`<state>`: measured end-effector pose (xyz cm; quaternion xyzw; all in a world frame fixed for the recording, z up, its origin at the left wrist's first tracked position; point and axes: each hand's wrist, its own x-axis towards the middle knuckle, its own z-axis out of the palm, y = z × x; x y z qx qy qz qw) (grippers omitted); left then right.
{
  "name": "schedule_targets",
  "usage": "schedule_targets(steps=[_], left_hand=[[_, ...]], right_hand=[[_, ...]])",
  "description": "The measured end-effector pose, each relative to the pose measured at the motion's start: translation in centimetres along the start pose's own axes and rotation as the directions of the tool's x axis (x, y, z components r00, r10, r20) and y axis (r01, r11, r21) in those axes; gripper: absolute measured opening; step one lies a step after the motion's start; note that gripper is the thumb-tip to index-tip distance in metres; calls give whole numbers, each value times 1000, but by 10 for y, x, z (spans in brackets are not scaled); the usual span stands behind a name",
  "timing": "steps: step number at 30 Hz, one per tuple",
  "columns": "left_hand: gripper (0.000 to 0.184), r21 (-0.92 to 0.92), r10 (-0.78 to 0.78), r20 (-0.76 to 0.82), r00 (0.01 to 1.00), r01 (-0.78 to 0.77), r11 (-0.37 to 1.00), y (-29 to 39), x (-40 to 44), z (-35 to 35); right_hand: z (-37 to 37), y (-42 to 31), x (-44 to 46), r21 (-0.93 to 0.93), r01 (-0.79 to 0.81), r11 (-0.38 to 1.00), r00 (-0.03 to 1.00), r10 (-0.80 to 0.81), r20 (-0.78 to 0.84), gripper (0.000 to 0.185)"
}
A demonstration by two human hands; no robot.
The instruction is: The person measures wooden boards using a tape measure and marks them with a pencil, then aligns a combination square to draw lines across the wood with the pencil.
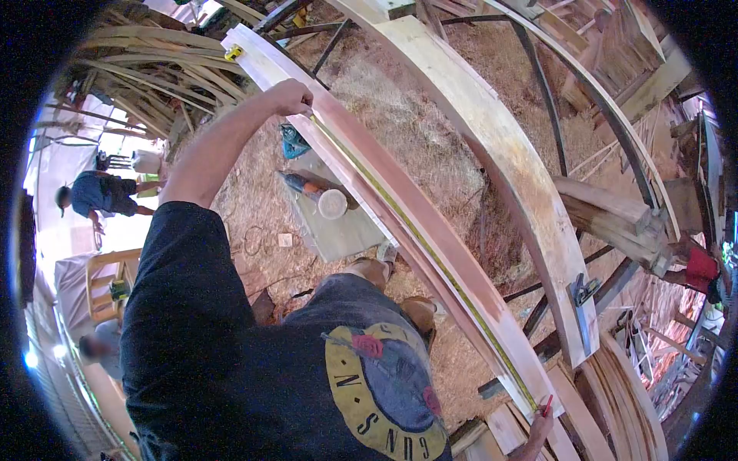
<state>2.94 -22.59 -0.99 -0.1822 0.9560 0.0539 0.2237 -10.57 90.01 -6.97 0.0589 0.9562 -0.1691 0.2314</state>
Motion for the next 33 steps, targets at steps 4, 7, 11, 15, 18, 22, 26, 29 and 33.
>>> schedule_targets(steps=[4, 7, 11, 15, 18, 22, 26, 29, 33], left_hand=[[34, 14, -56, -44, 997, 57, 998, -17, 0, -4], [32, 42, -112, -60, 992, 115, 992, -18, 8, 0], [30, 115, -145, -49, 988, 150, 982, -10, 10, 1], [30, 151, -164, -31, 986, 167, 974, -9, 12, 3], [30, 169, -165, -44, 985, 170, 971, -12, 14, 3], [33, 204, -210, -56, 976, 217, 955, -24, 15, 1], [37, 216, -283, -49, 958, 286, 933, -35, 8, -11], [42, 239, -318, -47, 947, 320, 917, -35, 3, -22], [64, 359, -379, -61, 923, 375, 855, -28, 7, -28]], right_hand=[[3, -5, 2, -80, -11, 997, 1000, 10, -18, 17], [5, 26, 15, 1, 0, 1000, 1000, 0, -1, 16], [11, 39, 24, 180, -52, 982, 999, 54, -5, 15], [9, 39, 29, 10, 16, 1000, 1000, -16, -17, 15], [5, 33, 26, 6, -20, 1000, 1000, 20, 6, 14], [9, 57, 41, 45, -27, 999, 1000, 27, 4, 15], [8, 62, 41, -21, 38, 999, 999, -38, -22, 15], [8, 71, 45, 148, -43, 988, 998, 36, 54, 10], [-3, 63, 48, 193, -196, 961, 936, 125, 329, 67]])
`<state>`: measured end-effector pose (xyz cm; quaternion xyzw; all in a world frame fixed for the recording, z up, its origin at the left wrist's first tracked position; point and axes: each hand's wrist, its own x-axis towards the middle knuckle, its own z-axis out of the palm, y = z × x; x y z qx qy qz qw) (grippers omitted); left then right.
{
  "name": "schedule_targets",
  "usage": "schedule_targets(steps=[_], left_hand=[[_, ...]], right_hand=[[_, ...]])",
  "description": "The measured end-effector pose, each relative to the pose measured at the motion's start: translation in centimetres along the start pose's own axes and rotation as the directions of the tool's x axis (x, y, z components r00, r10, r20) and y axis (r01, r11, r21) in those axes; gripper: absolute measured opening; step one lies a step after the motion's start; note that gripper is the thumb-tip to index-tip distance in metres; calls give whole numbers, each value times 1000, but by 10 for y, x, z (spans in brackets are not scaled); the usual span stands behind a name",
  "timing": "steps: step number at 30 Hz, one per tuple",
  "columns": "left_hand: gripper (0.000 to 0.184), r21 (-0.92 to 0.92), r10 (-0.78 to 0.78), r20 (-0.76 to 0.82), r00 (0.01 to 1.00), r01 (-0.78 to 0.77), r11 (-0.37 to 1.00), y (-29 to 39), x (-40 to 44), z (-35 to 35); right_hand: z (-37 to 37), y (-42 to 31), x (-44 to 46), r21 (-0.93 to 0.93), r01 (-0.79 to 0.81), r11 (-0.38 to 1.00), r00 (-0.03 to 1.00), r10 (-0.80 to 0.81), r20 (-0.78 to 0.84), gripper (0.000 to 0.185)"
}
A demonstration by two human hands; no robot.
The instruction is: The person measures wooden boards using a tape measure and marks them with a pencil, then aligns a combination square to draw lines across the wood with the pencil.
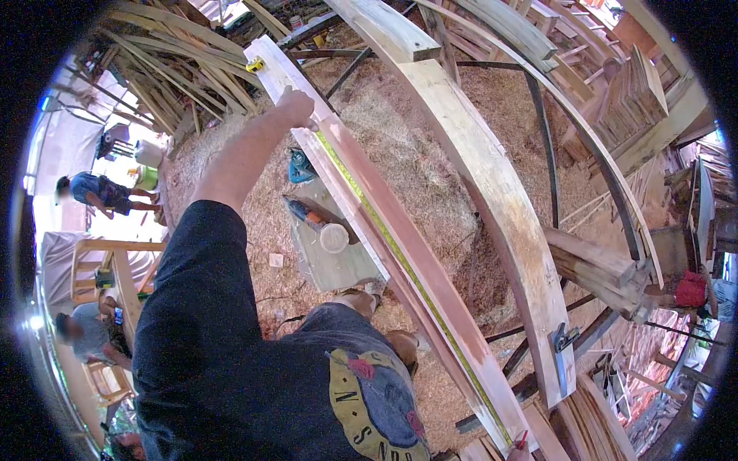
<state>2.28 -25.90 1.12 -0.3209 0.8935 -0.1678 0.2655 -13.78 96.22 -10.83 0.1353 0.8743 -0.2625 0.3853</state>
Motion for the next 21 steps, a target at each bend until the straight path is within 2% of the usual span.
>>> schedule_targets(steps=[3, 6, 12, 15, 18, 21], left_hand=[[75, 64, -42, -16, 999, 43, 997, 1, -8, -8], [75, 73, -60, -14, 998, 61, 996, 0, -8, -11], [66, 104, 7, -38, 999, -3, 995, -4, 3, 6], [60, 109, 15, -62, 998, -8, 994, -2, 5, 11], [56, 111, 14, -87, 996, -4, 994, -1, 12, 19], [53, 111, 9, -74, 997, -1, 994, -1, 14, 21]], right_hand=[[21, -40, -37, -282, 37, 959, 980, -90, -177, 64], [20, -59, -46, -397, -31, 917, 990, -28, -142, 63], [23, -64, -47, -487, 18, 873, 984, -101, -144, 61], [7, 3, -2, -287, 182, 940, 972, -217, -93, 58], [16, -34, -29, -536, 173, 826, 957, -269, -106, 57], [14, -28, -24, -444, 225, 867, 950, -296, -96, 57]])
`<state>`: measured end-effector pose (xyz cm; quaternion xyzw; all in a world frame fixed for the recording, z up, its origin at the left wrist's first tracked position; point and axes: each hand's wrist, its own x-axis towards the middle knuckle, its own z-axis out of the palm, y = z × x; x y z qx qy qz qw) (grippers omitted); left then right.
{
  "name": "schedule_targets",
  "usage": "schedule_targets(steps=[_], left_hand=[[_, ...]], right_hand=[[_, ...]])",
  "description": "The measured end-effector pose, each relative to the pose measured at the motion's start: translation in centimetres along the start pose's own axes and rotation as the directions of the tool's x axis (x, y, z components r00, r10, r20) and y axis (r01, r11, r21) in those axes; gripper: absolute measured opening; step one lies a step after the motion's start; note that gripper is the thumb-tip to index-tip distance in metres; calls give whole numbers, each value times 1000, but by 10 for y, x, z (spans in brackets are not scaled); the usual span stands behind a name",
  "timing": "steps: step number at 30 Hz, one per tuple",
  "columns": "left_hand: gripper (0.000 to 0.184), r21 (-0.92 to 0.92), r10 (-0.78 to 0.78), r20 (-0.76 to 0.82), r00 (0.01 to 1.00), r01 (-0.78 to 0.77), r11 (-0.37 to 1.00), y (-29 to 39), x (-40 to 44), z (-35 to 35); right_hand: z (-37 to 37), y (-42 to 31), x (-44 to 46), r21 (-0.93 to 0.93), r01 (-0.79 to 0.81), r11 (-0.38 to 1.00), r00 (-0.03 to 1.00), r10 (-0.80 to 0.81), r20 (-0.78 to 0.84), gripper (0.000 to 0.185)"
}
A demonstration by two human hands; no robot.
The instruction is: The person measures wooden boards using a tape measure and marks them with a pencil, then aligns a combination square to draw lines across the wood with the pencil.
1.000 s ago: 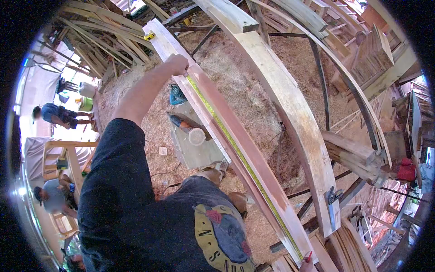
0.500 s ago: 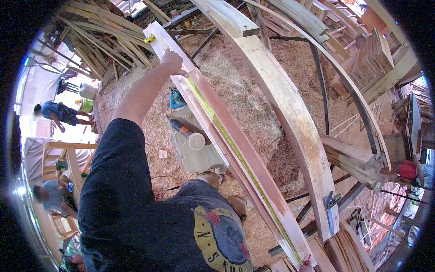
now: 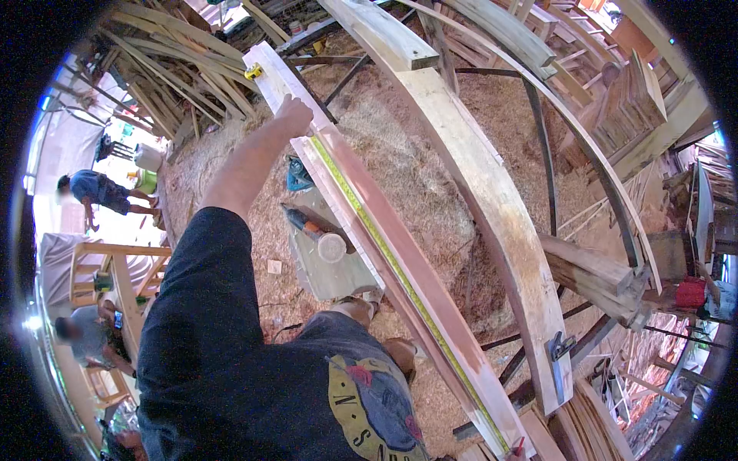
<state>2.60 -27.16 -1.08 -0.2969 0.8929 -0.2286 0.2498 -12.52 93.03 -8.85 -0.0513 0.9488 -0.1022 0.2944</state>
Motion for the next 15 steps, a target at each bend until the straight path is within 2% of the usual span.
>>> schedule_targets(steps=[3, 6, 13, 15], left_hand=[[45, -32, -26, 59, 998, 28, 999, 3, -3, -11], [42, -71, -43, 93, 995, 50, 996, -4, -3, -16], [46, -67, -37, 105, 994, 44, 997, -7, 5, -11], [47, -43, -36, 59, 998, 39, 998, -9, 10, -3]], right_hand=[[7, 20, 8, 155, -19, 988, 999, 13, 42, 60], [7, 29, 12, -46, 22, 999, 999, -21, 30, 60], [2, 6, 10, -108, -46, 993, 998, 51, 41, 63], [1, -6, 6, -112, -70, 991, 996, 76, 47, 64]])
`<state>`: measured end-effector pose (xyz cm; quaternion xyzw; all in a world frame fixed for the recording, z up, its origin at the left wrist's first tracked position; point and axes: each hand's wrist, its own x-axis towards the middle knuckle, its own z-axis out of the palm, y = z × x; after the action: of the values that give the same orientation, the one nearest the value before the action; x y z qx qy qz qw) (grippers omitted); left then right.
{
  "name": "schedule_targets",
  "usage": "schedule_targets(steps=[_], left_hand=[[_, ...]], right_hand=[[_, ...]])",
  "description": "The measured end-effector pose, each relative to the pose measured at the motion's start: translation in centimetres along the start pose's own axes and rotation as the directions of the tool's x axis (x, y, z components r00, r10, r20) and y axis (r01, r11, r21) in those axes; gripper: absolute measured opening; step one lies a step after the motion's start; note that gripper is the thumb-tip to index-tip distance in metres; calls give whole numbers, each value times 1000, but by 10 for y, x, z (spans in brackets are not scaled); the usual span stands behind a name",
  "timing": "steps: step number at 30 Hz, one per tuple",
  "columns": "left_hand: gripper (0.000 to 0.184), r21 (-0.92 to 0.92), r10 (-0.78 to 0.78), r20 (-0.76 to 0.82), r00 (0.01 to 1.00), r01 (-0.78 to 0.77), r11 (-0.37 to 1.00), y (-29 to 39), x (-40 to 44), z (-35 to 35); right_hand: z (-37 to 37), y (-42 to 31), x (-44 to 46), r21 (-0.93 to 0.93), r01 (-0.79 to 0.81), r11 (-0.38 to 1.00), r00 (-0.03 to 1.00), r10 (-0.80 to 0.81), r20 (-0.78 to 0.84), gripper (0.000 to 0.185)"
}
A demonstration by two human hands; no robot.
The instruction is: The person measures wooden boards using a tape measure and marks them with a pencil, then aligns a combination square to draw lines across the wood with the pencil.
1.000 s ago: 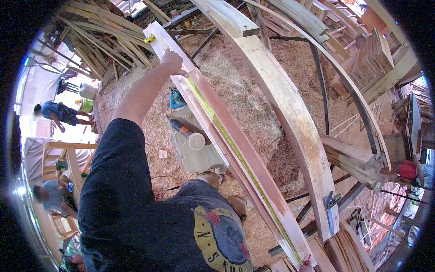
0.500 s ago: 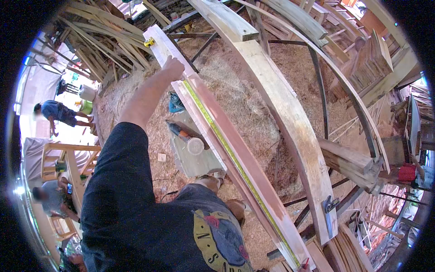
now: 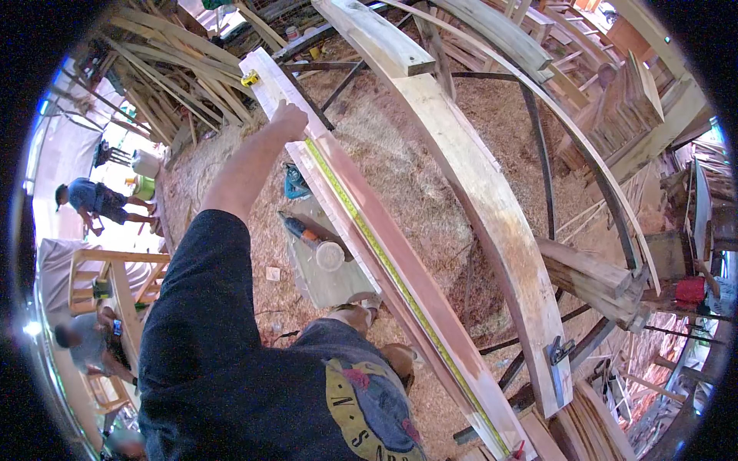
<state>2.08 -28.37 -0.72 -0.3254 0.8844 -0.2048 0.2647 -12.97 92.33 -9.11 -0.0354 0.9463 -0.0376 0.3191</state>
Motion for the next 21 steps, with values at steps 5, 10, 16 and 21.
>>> schedule_targets(steps=[5, 10, 16, 21], left_hand=[[45, -1, -4, -7, 1000, 4, 1000, -9, 8, 7], [44, -18, 1, 16, 1000, -1, 1000, -9, 12, 4], [39, -34, 25, 5, 1000, -25, 999, -9, 19, 8], [36, -69, 23, 11, 1000, -23, 997, -10, 20, 8]], right_hand=[[-10, -23, -17, -1, -61, 998, 998, 61, 29, 67], [-16, -39, -25, -61, -66, 996, 998, 67, 15, 69], [-11, -26, -18, -52, -62, 997, 998, 62, -16, 67], [1, -13, -18, -206, -14, 978, 989, -16, -145, 60]])
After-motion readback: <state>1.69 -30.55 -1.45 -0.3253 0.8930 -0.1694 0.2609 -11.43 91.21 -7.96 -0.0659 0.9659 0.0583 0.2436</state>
